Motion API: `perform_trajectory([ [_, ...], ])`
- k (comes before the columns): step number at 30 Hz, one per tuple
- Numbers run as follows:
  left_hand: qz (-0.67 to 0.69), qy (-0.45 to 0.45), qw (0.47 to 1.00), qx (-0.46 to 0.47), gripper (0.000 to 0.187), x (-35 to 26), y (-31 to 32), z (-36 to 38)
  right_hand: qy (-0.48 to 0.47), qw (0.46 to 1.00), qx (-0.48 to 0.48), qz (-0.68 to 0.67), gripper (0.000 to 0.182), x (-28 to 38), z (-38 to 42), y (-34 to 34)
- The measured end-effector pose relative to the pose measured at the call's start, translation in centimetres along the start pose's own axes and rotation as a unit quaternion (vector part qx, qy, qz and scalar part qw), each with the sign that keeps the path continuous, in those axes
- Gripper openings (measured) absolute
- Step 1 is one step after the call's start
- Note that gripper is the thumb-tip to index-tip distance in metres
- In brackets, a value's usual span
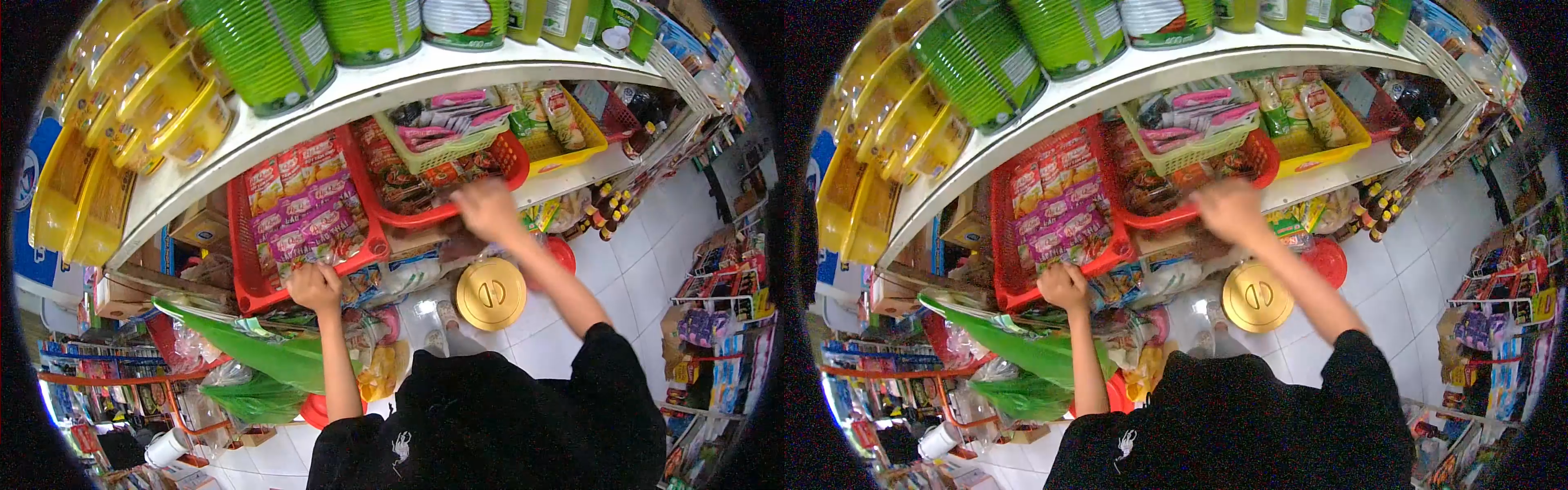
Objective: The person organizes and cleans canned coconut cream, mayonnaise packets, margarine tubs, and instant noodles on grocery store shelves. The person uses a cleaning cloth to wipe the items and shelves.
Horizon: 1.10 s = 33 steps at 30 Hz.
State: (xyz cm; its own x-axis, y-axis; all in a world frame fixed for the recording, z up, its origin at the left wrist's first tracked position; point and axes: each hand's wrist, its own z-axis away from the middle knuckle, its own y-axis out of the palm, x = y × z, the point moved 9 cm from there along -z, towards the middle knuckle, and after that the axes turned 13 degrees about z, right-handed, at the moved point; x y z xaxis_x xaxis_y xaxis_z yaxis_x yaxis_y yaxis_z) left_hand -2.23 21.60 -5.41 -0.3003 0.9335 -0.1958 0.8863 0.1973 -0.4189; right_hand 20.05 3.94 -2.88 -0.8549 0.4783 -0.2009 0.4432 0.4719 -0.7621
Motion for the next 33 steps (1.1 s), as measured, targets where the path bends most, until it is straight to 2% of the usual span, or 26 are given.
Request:
perform_trajectory([
  [1,0.006,0.014,1.0,-0.008,0.021,-0.2,-0.1,0.0,-0.016,0.999,-0.044,0.002,0.024,-2.0,0.6,-0.6],
  [2,0.011,0.028,0.999,-0.018,0.021,-0.2,-0.2,-0.1,-0.013,0.996,0.064,0.062,0.024,-4.2,1.0,0.4],
  [4,0.013,0.056,0.998,-0.038,0.022,-0.3,-0.3,-0.3,0.052,0.998,0.004,0.019,0.026,-7.9,1.0,-1.0],
  [7,0.008,0.042,0.999,-0.024,0.022,0.1,0.0,0.1,0.108,0.994,0.027,0.01,0.032,-7.1,0.5,0.1],
  [10,0.02,0.05,0.998,-0.044,0.023,0.0,-0.1,0.1,0.159,0.974,0.149,0.07,0.036,-2.9,-0.6,2.0],
  [12,0.006,0.037,0.999,-0.036,0.021,0.1,-0.3,0.3,0.076,0.968,0.229,0.064,0.031,1.9,-1.8,3.9],
  [14,0.01,0.033,0.998,-0.044,0.018,0.2,-0.3,0.2,0.027,0.97,0.236,0.045,0.028,6.5,-3.7,3.0],
  [16,0.004,0.028,0.999,-0.026,0.016,-0.1,-0.2,0.1,0.082,0.969,0.232,0.027,0.03,8.3,-4.4,2.9],
  [19,0.004,0.017,1.0,-0.015,0.017,0.3,0.1,0.4,0.106,0.982,0.14,-0.068,0.033,6.9,-3.7,1.8],
  [22,0.006,0.029,0.999,-0.021,0.019,0.2,0.1,0.5,0.037,0.985,0.157,-0.056,0.034,3.9,-2.4,1.4],
  [24,0.005,0.053,0.998,-0.043,0.02,-0.3,-0.1,0.0,0.012,0.983,0.184,0.012,0.03,0.4,-1.4,1.2],
  [28,-0.003,0.069,0.997,-0.044,0.02,0.0,0.0,0.3,0.014,0.98,0.146,0.133,0.027,-7.5,1.5,2.7],
  [31,-0.003,0.063,0.997,-0.032,0.02,0.1,0.0,0.4,0.142,0.986,0.022,0.086,0.027,-7.7,1.1,1.1],
  [33,0.001,0.054,0.998,-0.043,0.021,0.3,-0.1,0.5,0.136,0.986,0.035,0.087,0.027,-4.5,0.8,1.2],
])
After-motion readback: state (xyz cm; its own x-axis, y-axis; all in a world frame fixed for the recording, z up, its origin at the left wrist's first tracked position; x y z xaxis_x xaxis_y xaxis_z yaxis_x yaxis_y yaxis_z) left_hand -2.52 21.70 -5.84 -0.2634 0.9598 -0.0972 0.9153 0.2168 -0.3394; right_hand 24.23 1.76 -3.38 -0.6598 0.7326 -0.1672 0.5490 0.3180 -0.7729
